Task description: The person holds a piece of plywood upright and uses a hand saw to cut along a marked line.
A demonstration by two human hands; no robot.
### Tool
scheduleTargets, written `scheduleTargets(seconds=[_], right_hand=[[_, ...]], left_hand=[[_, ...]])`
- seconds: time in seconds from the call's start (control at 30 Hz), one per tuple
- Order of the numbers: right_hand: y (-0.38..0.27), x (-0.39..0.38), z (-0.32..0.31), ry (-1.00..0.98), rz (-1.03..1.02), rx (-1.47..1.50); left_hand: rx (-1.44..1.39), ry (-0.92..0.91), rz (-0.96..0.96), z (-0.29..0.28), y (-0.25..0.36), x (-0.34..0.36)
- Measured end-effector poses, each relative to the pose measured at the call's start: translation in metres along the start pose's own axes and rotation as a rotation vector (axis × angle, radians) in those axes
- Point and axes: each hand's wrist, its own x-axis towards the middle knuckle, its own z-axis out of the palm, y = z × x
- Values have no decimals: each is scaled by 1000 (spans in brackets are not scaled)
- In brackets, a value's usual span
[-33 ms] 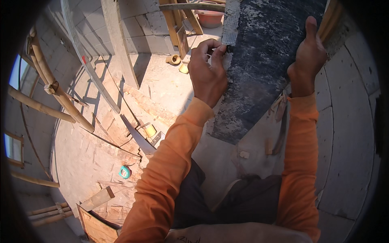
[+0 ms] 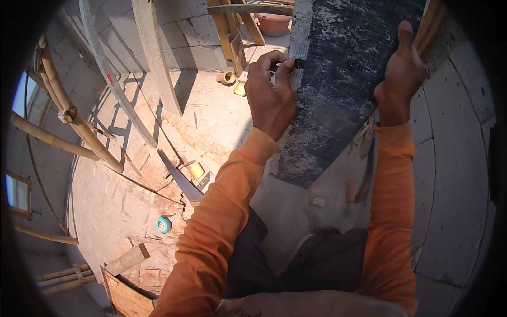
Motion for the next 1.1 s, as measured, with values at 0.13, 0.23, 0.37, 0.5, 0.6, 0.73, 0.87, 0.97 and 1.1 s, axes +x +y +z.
scheduleTargets(seconds=[0.13, 0.23, 0.37, 0.5, 0.6, 0.73, 0.87, 0.97, 1.1], right_hand=[[2, -2, 1, 26, -27, -59], [4, 0, -4, 31, 14, -204], [3, -2, -4, 47, -1, -217], [3, 0, -3, 56, -1, -213], [-2, -4, 1, 68, 13, -159], [-3, -3, -1, 61, 60, -123], [-5, -4, 1, 11, 18, -34], [-5, -4, 1, 15, 5, -32], [-4, -4, 0, -7, 2, -44]], left_hand=[[28, 13, 57, -2, 5, -1], [56, 26, 96, -4, 8, -2], [23, 27, 52, -7, 1, -5], [75, 103, 25, -10, -5, -14], [222, -37, 153, -17, -18, -17], [152, -28, 124, -8, -15, -14], [91, -52, 101, -5, -14, -11], [93, -75, 100, -5, -12, -11], [172, -133, 179, -9, -15, -8]])
